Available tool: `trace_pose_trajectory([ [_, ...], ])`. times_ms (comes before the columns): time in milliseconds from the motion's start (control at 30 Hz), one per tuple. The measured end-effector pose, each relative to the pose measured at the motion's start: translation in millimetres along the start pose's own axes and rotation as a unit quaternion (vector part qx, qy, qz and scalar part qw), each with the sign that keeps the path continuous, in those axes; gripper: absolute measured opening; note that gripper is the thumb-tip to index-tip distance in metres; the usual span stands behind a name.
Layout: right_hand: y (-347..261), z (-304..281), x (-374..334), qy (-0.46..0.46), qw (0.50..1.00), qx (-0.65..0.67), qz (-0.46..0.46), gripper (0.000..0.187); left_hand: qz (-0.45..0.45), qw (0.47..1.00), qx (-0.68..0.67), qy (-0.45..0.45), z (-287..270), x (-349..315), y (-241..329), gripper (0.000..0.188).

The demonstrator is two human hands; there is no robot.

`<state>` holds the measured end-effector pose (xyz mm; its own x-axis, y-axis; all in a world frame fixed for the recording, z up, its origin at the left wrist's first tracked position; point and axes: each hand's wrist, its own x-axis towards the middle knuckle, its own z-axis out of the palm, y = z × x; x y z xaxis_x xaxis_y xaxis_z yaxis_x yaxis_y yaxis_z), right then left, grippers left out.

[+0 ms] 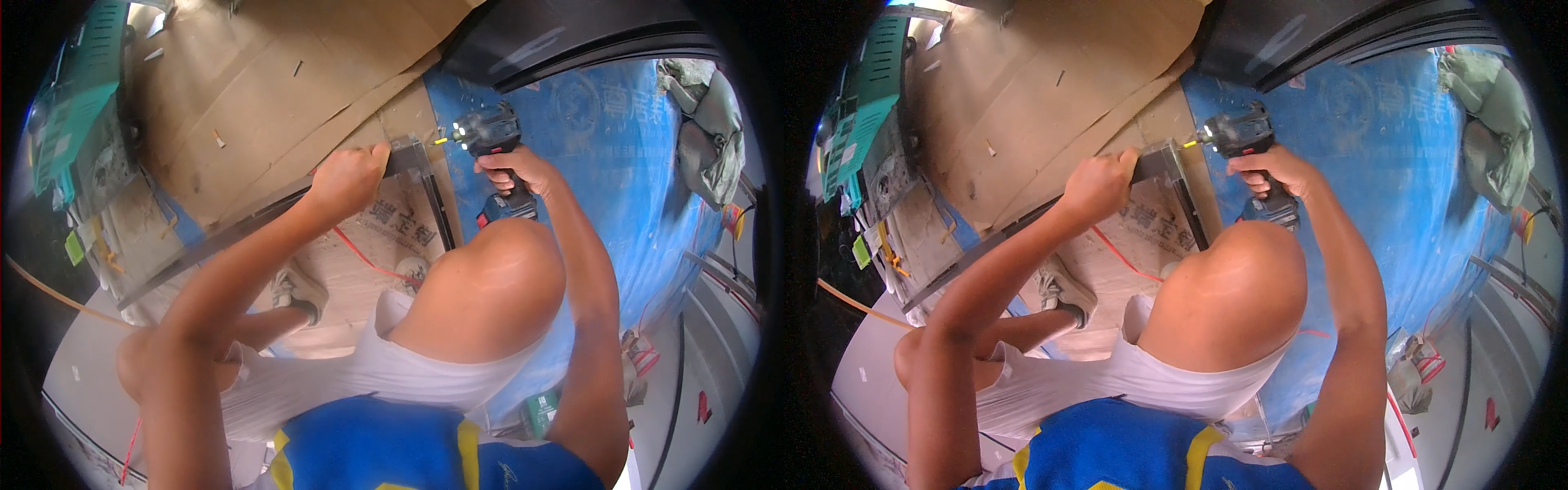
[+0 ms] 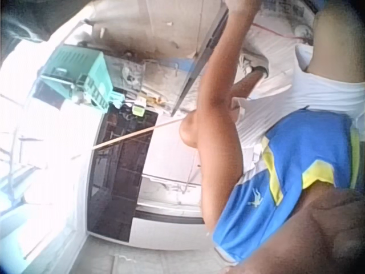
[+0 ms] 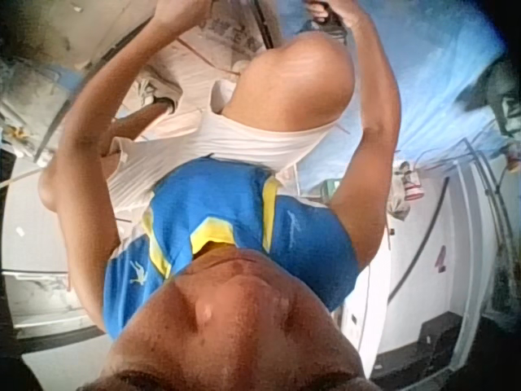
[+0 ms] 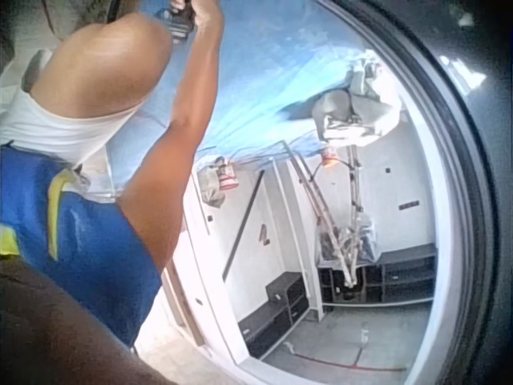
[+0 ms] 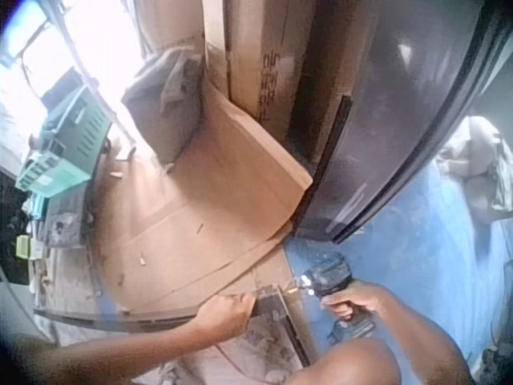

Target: The person assembles metal frame components by positioning structural pieces, retrieving screws from a plastic bag, and securing the joints using a power drill.

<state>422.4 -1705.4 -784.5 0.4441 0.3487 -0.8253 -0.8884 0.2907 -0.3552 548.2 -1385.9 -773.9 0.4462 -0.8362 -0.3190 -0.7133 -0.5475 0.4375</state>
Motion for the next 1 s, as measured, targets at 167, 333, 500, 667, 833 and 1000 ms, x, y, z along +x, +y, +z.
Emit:
trace_pose_trajectory([
  [167, 9, -19, -26, 0.113, 0.993, 0.025, -0.035, 0.022, -0.003, 1.0, -0.023, -0.004, -10, 0, 6, 0.041],
  [333, 60, -1, -39, 0.336, 0.899, -0.215, -0.18, 0.027, 0.023, 0.988, -0.148, 0.025, -24, 1, 8, 0.065],
  [500, 92, 11, -12, 0.511, 0.738, -0.374, -0.233, 0.055, 0.068, 0.975, -0.21, 0.027, -25, 5, 3, 0.069],
  [667, 111, 12, 19, 0.565, 0.681, -0.395, -0.247, 0.062, 0.009, 0.961, -0.272, 0.045, -26, 5, 9, 0.05],
  [833, 109, 21, 22, 0.566, 0.695, -0.383, -0.222, 0.063, -0.166, 0.934, -0.316, -0.012, -29, 28, 18, 0.039],
  [1000, 101, 27, 13, 0.552, 0.704, -0.402, -0.197, 0.065, -0.132, 0.861, -0.49, -0.037, -5, 33, -4, 0.038],
])
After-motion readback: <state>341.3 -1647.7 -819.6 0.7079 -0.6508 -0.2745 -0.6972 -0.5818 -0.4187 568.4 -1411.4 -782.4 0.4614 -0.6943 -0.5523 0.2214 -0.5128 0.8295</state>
